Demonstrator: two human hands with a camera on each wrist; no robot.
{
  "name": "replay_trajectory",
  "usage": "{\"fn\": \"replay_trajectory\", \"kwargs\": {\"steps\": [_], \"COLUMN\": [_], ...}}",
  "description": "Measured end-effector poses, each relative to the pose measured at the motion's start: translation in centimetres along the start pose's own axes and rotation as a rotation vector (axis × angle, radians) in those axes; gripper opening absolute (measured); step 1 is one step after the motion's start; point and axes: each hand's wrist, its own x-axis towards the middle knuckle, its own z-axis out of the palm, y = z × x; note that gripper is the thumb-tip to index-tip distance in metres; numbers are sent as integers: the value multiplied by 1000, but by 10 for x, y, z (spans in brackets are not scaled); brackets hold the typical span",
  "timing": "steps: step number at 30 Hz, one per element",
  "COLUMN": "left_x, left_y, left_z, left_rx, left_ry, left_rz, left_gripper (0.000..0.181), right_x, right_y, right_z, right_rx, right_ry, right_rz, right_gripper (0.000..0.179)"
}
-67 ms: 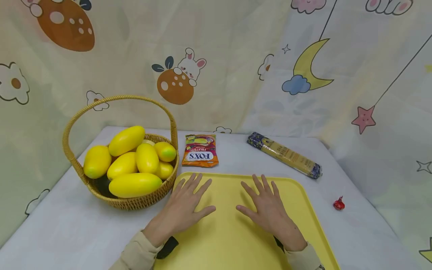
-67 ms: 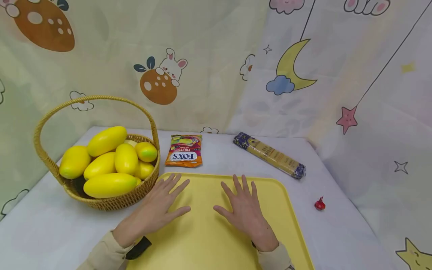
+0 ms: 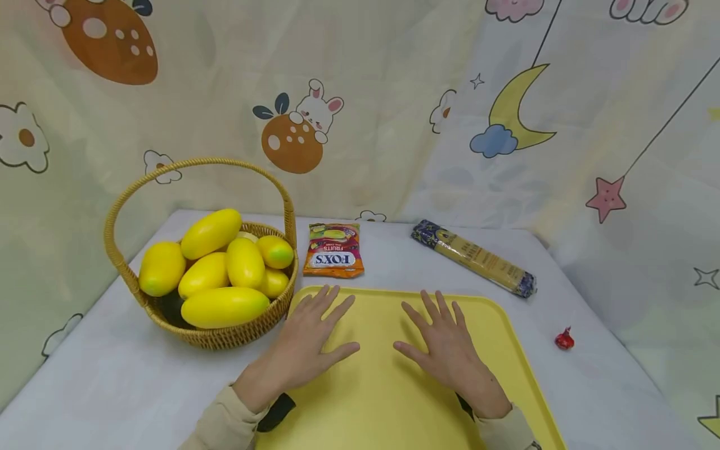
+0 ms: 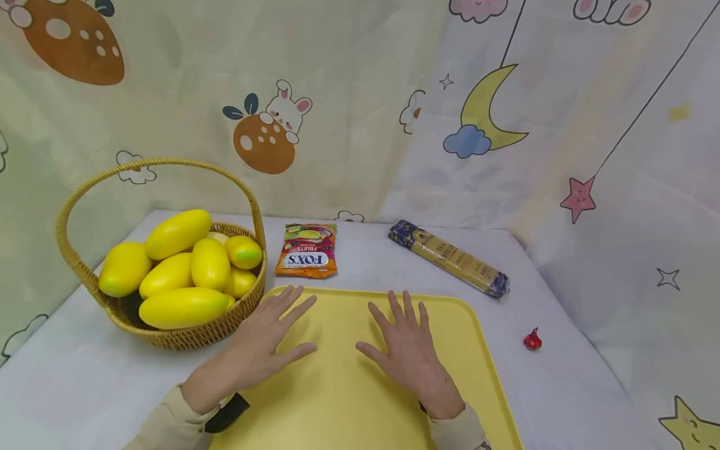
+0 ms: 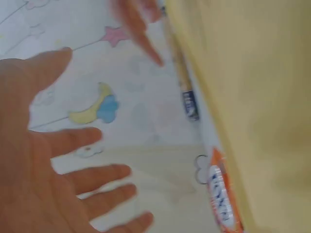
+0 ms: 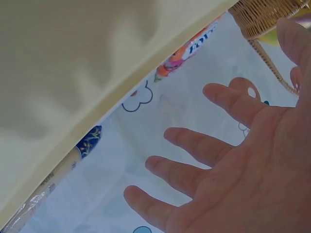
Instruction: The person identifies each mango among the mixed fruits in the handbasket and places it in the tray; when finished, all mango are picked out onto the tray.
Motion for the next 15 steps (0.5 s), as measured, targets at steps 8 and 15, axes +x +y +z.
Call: {"fn": "replay_trajectory", "kwargs": {"steps": [8,15], "left_x": [-23,-36], "left_y": [-15,-95], "left_z": [-77,-137], "left_rx": [-183,-157], "left_ry": [636,1265], "left_rz": [236,-188], "left_gripper": [68,55], "right_x": [-2,-1], "right_y": [2,0], "right_z": [-2,-3], "right_rx": [22,15], "right_ry": [24,45], "right_rz": [-14,-17], "right_gripper": [68,68]}}
